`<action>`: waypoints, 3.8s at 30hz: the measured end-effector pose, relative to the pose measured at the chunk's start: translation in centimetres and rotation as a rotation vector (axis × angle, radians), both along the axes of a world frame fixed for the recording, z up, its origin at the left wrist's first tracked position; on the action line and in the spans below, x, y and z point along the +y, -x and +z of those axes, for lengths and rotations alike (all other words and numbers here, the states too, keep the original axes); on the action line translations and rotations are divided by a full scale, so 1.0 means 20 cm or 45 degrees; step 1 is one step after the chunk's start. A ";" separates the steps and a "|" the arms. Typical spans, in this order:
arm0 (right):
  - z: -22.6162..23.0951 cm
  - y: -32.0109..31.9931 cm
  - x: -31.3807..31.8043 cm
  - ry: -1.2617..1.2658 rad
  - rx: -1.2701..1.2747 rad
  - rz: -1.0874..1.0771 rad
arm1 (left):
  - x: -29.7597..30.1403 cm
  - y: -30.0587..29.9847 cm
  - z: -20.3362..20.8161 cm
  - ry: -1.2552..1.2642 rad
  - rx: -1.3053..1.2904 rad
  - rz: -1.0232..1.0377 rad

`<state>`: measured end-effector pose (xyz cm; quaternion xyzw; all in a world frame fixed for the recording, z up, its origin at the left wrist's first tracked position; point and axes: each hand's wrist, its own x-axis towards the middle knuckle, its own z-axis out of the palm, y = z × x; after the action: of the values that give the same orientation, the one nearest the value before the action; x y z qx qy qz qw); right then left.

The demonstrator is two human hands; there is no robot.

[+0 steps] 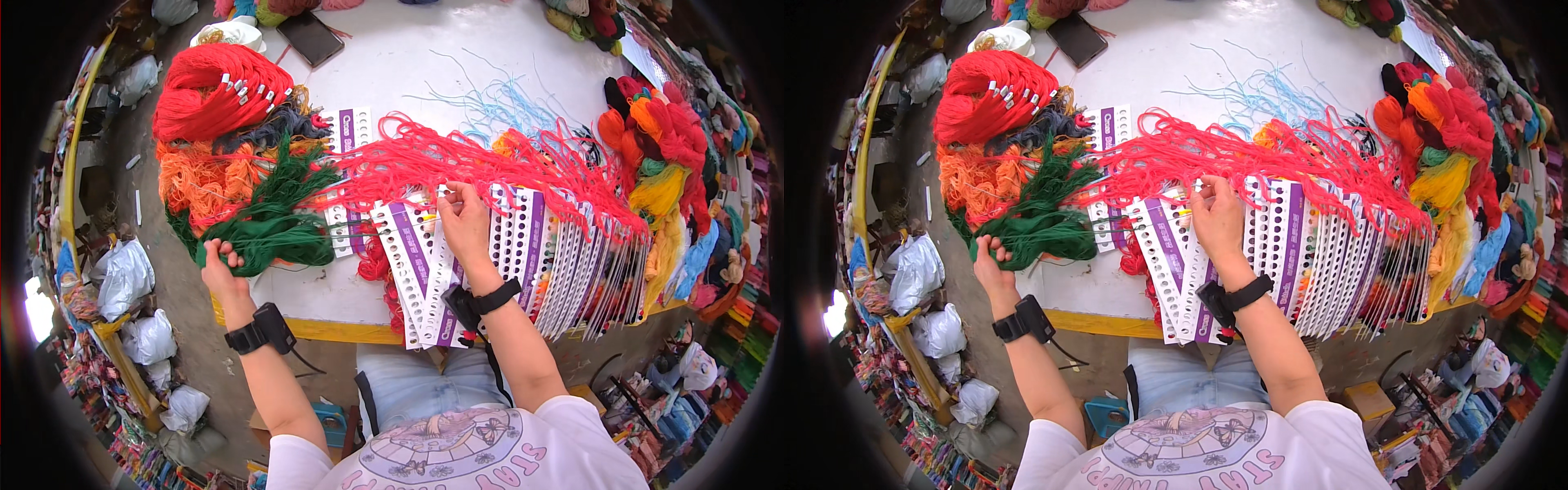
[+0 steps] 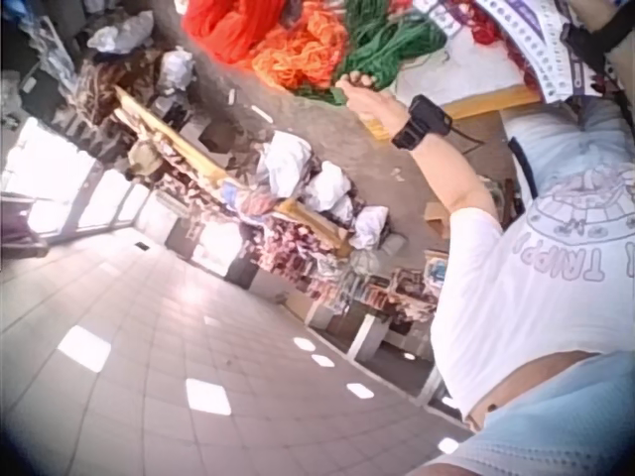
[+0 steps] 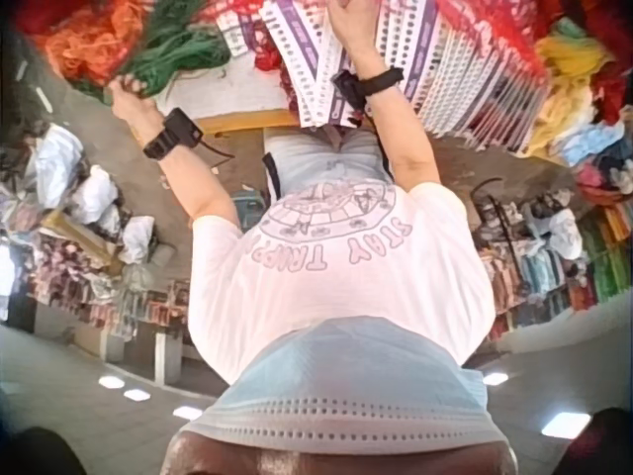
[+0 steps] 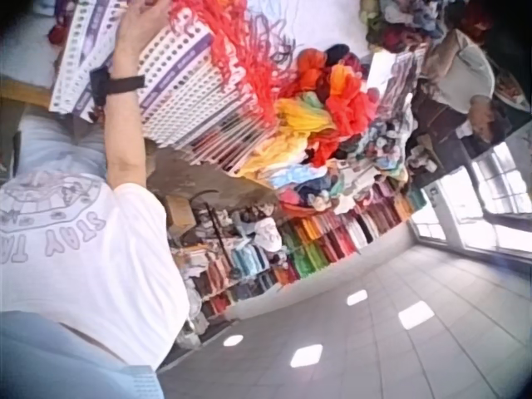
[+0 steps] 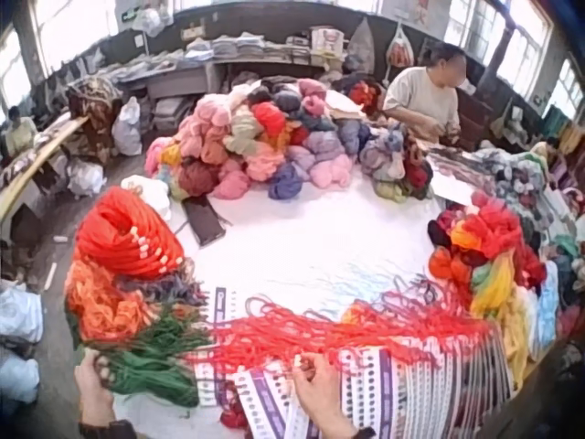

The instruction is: The person threads green embroidery floss through holes in paper organizers by hand. They repeatedly pull strands from a bundle, insert them into the holes, and move the organizers aside on the table.

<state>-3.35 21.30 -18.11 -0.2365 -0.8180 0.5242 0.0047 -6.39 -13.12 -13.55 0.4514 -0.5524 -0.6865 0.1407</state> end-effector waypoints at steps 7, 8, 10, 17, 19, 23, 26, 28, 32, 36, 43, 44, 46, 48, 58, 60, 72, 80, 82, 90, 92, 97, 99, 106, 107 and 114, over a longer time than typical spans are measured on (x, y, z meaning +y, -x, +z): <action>0.15 -0.02 -0.06 -0.322 -0.062 0.394 | -0.09 -0.08 0.03 -1.382 0.723 -0.370; 0.17 -0.03 -0.07 -0.586 0.089 0.626 | -0.07 -0.06 0.10 -1.224 0.670 -0.359; 0.17 -0.04 -0.09 -0.628 0.045 0.679 | -0.08 -0.03 0.22 -1.004 0.642 -0.458; 0.11 0.00 -0.07 -0.782 0.010 0.674 | -0.05 -0.14 0.34 -0.502 0.177 -1.161; 0.09 0.05 -0.02 -0.467 0.036 0.625 | -0.11 -0.14 0.37 0.054 -0.205 -1.284; 0.08 0.14 0.11 -0.229 -0.101 0.486 | -0.19 -0.18 0.39 0.318 -0.692 -1.613; 0.07 0.15 0.16 -0.231 -0.159 0.452 | -0.34 -0.24 0.30 -0.203 -0.074 -1.207; 0.04 0.15 0.17 -0.219 -0.187 0.435 | -0.35 -0.24 0.28 -0.528 0.249 -0.917; 0.02 0.16 0.14 -0.313 -0.193 0.444 | -0.52 -0.26 0.21 -0.439 0.402 -0.455; 0.05 0.15 0.11 -0.602 -0.024 0.401 | -0.28 -0.23 0.35 0.569 -0.041 -0.428; 0.51 0.05 -0.19 0.355 0.231 0.377 | 0.63 -0.13 0.41 -0.507 0.304 -1.240; 0.53 0.03 -0.20 0.548 0.161 0.430 | 0.70 -0.12 0.39 -0.518 0.331 -1.260; 0.52 0.02 -0.18 0.733 0.086 0.471 | 0.80 -0.11 0.36 -0.539 0.357 -1.289; 0.48 0.01 -0.15 0.815 0.087 0.446 | 0.87 -0.10 0.35 -0.494 0.328 -1.327; 0.48 -0.02 -0.05 1.027 -0.155 0.223 | 0.94 -0.10 0.29 -0.440 0.225 -1.192; 0.47 -0.03 -0.04 1.025 -0.162 0.222 | 0.94 -0.11 0.25 -0.449 0.231 -1.166; 0.41 -0.07 -0.09 0.989 -0.134 0.207 | 0.94 -0.12 0.20 -0.581 0.263 -1.013; 0.43 -0.07 -0.13 1.105 -0.028 0.168 | 0.94 -0.15 0.16 -0.557 0.214 -1.009; 0.38 -0.07 -0.13 0.701 0.280 0.285 | 0.95 -0.15 0.16 -0.543 0.252 -1.033; 0.42 -0.07 -0.01 1.042 0.173 -0.095 | 0.85 -0.12 0.13 -0.853 0.415 -0.976; 0.39 -0.08 0.30 1.907 0.450 -0.322 | 0.65 -0.09 0.14 -1.415 0.662 -0.726; 0.69 -0.48 1.56 0.160 1.104 -0.629 | 0.24 -0.10 0.23 -1.229 0.868 -0.671; 0.80 -0.36 1.26 -0.352 0.975 -0.719 | 0.47 -0.07 0.20 -0.996 0.407 -0.787; 0.29 -0.05 0.18 0.778 -0.173 0.050 | 1.20 -0.10 -0.15 -0.187 -0.274 -1.339; 0.27 -0.05 0.16 0.778 -0.179 0.050 | 1.22 -0.09 -0.17 -0.140 -0.238 -1.347; 0.16 -0.04 0.17 0.576 -0.219 0.136 | 1.14 -0.13 -0.13 -0.225 -0.138 -1.331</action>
<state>-2.58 24.71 -14.89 -0.2317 -0.6886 0.6715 -0.1459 -3.87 9.70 -16.07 0.1608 -0.6503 -0.6846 -0.2875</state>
